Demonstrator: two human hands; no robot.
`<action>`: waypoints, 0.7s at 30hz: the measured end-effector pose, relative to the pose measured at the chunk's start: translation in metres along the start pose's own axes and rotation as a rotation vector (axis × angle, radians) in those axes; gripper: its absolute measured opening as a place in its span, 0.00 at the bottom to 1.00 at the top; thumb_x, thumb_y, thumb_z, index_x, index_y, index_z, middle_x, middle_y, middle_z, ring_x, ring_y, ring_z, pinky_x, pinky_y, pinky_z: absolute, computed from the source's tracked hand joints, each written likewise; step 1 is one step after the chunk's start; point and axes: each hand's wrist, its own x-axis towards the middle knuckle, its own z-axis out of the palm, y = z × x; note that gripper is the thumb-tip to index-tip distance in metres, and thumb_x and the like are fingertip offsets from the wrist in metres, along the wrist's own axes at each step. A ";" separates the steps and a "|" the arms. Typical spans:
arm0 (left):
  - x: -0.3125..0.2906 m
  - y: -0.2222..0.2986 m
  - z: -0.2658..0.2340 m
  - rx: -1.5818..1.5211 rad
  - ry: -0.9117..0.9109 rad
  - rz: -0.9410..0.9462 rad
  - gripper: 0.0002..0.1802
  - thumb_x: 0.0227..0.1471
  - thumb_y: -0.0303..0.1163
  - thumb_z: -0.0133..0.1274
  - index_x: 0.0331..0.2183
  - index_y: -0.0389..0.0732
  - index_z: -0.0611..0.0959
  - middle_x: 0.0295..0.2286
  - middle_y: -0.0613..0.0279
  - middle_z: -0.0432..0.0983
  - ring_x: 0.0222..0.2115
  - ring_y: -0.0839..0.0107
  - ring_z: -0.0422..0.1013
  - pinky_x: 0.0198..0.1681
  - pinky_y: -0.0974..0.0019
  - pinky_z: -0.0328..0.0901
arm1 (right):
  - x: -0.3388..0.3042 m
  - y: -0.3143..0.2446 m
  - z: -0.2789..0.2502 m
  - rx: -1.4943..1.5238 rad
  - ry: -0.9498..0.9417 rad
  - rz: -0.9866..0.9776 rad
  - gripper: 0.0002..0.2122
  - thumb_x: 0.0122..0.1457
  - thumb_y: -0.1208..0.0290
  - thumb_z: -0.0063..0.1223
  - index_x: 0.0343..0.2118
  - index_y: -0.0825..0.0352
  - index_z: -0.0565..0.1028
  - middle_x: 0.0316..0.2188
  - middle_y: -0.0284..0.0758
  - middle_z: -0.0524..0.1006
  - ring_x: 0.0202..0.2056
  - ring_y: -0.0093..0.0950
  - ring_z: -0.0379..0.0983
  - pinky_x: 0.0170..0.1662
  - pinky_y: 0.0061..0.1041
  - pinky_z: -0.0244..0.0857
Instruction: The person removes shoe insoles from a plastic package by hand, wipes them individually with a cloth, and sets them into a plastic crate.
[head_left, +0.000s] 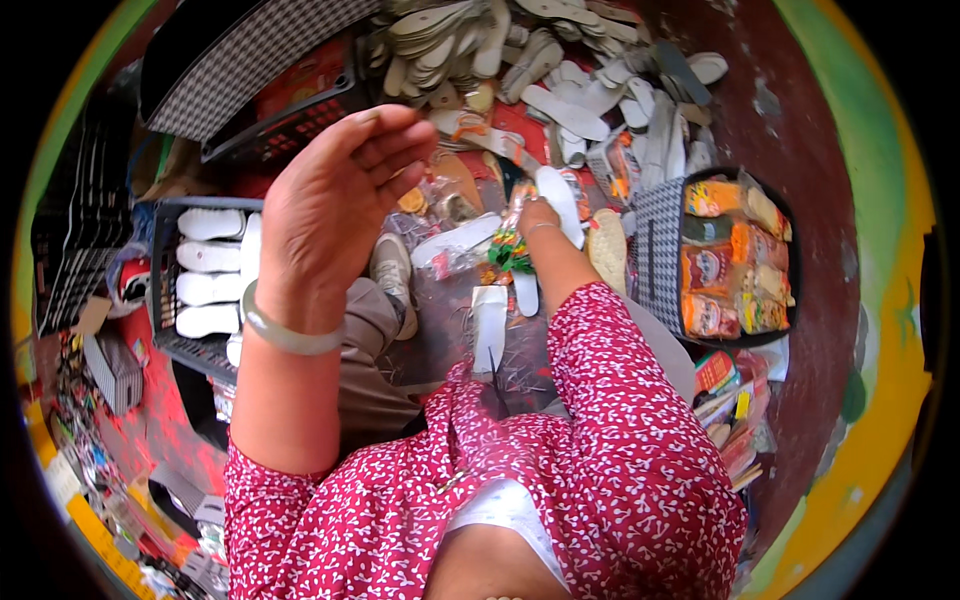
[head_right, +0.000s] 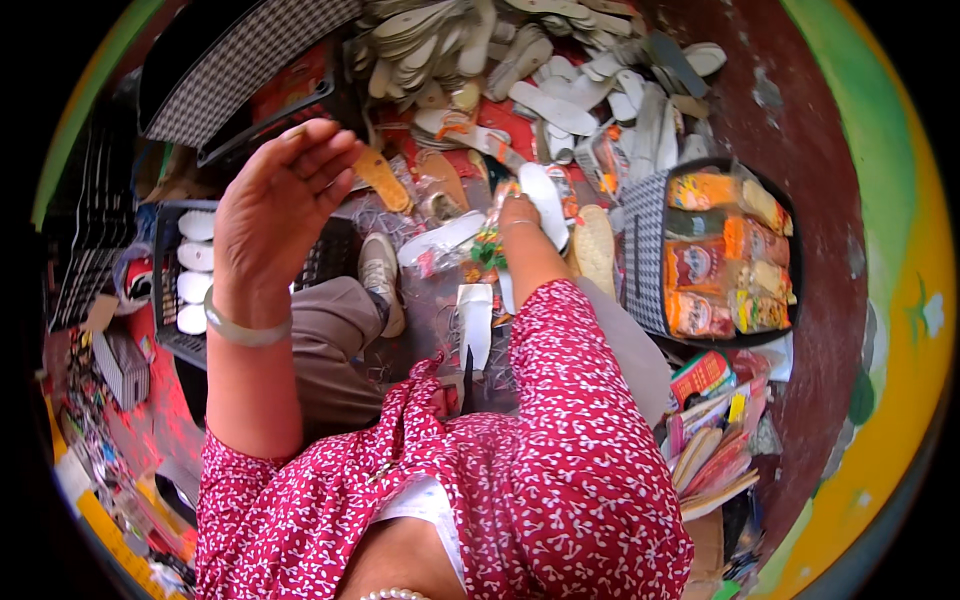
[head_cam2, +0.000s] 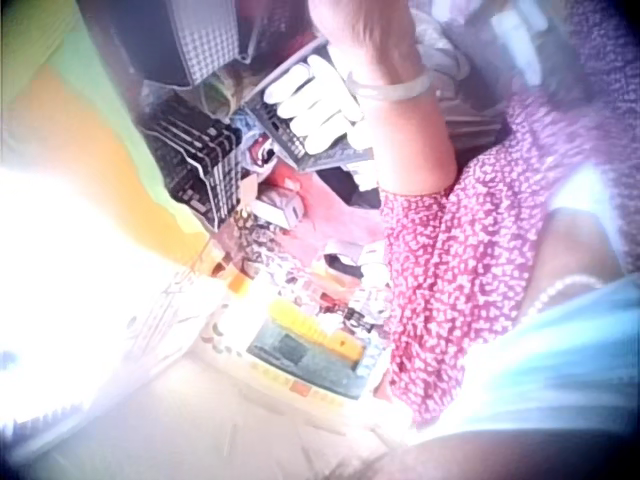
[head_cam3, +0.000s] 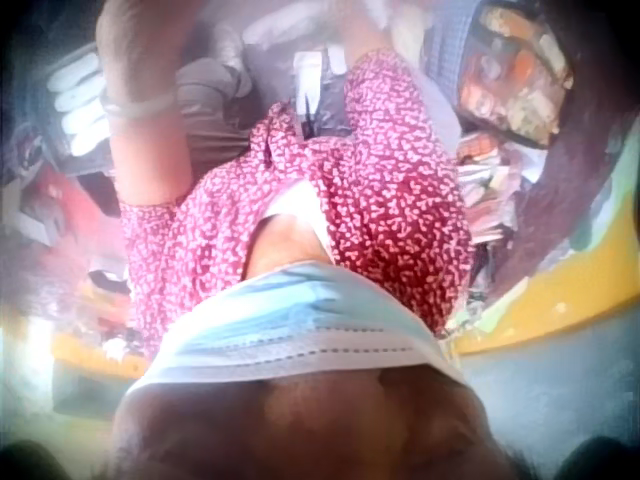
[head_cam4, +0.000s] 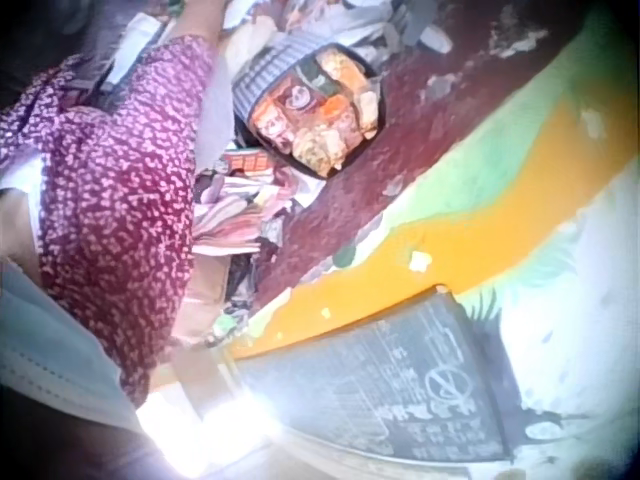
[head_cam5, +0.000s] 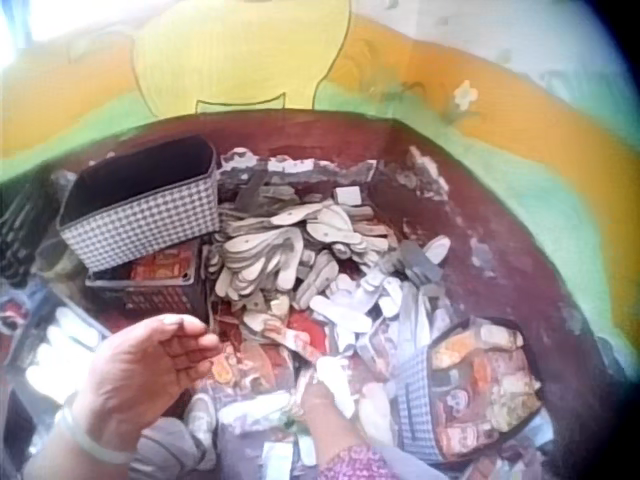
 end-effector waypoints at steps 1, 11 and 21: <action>0.000 0.001 -0.002 0.000 -0.033 0.003 0.17 0.56 0.35 0.43 0.40 0.32 0.76 0.38 0.51 0.76 0.41 0.64 0.71 0.46 0.65 0.63 | 0.002 -0.002 -0.002 -0.035 -0.029 -0.020 0.15 0.53 0.69 0.49 0.44 0.64 0.74 0.47 0.40 0.71 0.47 0.36 0.70 0.49 0.33 0.66; 0.011 0.001 -0.020 0.115 -0.054 0.007 0.17 0.56 0.35 0.44 0.42 0.33 0.75 0.40 0.53 0.75 0.44 0.63 0.70 0.48 0.65 0.63 | -0.074 -0.039 -0.132 0.117 0.222 -0.437 0.10 0.49 0.67 0.50 0.35 0.56 0.76 0.33 0.40 0.77 0.38 0.40 0.74 0.40 0.36 0.67; 0.005 0.004 -0.011 0.621 -0.209 0.098 0.36 0.51 0.47 0.53 0.54 0.35 0.64 0.47 0.55 0.67 0.49 0.65 0.62 0.53 0.64 0.55 | -0.239 -0.047 -0.265 0.792 0.943 -0.722 0.04 0.50 0.73 0.52 0.28 0.65 0.71 0.22 0.41 0.75 0.26 0.38 0.74 0.28 0.29 0.66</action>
